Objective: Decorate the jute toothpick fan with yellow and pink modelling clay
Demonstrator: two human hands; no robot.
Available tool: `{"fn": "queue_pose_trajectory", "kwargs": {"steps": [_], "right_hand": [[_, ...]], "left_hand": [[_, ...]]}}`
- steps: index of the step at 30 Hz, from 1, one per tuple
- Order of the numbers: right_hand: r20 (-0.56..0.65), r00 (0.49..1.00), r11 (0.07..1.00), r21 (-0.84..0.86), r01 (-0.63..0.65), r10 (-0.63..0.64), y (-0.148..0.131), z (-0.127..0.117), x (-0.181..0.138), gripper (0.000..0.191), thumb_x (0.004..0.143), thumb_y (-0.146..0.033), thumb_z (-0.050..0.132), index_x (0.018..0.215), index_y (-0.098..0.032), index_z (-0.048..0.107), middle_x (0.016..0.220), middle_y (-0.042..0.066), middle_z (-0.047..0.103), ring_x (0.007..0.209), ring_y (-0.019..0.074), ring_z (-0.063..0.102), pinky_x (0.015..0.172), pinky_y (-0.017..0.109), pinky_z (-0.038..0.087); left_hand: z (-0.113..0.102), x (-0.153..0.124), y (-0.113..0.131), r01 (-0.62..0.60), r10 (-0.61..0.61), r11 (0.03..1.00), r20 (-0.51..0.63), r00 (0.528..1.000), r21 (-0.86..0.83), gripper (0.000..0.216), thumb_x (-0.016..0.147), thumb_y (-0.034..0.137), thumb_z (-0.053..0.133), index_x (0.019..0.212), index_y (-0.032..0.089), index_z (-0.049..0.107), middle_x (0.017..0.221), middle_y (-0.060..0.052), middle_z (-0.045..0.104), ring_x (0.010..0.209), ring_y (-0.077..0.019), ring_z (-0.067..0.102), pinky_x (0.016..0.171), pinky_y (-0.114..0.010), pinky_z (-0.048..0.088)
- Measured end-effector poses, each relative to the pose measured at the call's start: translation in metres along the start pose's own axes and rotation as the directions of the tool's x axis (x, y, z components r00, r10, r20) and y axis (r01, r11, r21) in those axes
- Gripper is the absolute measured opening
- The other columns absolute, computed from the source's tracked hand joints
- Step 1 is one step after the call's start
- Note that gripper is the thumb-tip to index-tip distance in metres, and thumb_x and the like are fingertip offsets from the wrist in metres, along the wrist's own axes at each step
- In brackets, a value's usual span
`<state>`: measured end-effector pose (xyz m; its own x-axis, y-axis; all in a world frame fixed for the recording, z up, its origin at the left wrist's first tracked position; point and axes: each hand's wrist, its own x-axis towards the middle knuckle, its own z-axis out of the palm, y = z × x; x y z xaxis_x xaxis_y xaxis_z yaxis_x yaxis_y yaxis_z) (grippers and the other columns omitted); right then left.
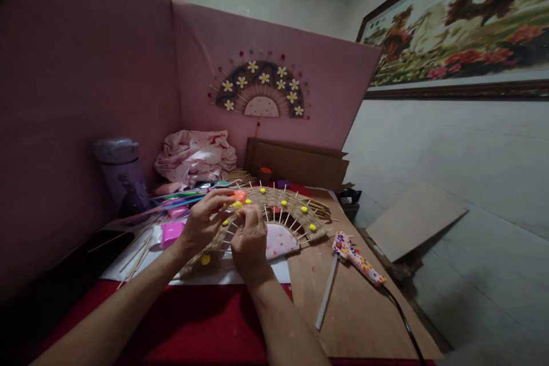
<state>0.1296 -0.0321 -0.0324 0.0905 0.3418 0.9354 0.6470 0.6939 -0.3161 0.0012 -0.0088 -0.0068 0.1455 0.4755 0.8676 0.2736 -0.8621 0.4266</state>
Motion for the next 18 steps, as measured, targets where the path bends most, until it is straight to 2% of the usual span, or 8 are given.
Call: {"fn": "queue_pose_trajectory", "kwargs": {"steps": [8,13,16,18], "right_hand": [[0.021,0.997,0.997,0.010,0.078,-0.079,-0.005,-0.001,-0.004,0.023,0.088,0.000,0.041,0.092,-0.022,0.048,0.086,0.004,0.056,0.080,0.0173,0.057,0.070,0.029,0.049],[0.083,0.991,0.994,0.061,0.096,-0.100,-0.010,-0.001,-0.006,0.020,0.090,-0.003,0.042,0.090,-0.022,0.049,0.087,0.004,0.058,0.081,0.0166,0.057,0.070,0.029,0.049],[0.064,0.998,0.995,0.098,-0.016,0.010,-0.011,-0.002,-0.003,0.016,0.092,-0.008,0.043,0.086,-0.021,0.049,0.083,0.002,0.056,0.076,0.0154,0.056,0.067,0.028,0.047],[0.056,0.986,0.980,0.111,-0.165,0.159,-0.009,-0.003,0.000,0.013,0.094,-0.014,0.046,0.083,-0.021,0.049,0.079,0.001,0.056,0.071,0.0148,0.055,0.065,0.027,0.045]], "left_hand": [[-0.001,-0.001,0.001,0.081,-0.082,0.995,-0.026,0.996,-0.051,0.004,0.083,0.014,0.066,0.084,0.017,0.068,0.103,-0.011,0.067,0.095,-0.0196,0.067,0.072,-0.027,0.054],[0.002,-0.004,0.003,0.142,-0.148,0.987,-0.092,0.985,-0.070,0.010,0.079,0.013,0.067,0.072,0.017,0.061,0.097,-0.009,0.064,0.089,-0.0186,0.064,0.067,-0.026,0.051],[0.001,-0.002,0.002,0.232,-0.242,0.959,-0.051,0.969,-0.162,0.006,0.078,0.017,0.070,0.074,0.017,0.066,0.101,-0.010,0.064,0.093,-0.0197,0.064,0.067,-0.026,0.051],[0.000,0.000,0.001,0.301,-0.298,0.911,0.053,0.953,-0.281,0.008,0.078,0.021,0.071,0.085,0.017,0.072,0.108,-0.012,0.064,0.101,-0.0222,0.063,0.071,-0.028,0.054]]}}
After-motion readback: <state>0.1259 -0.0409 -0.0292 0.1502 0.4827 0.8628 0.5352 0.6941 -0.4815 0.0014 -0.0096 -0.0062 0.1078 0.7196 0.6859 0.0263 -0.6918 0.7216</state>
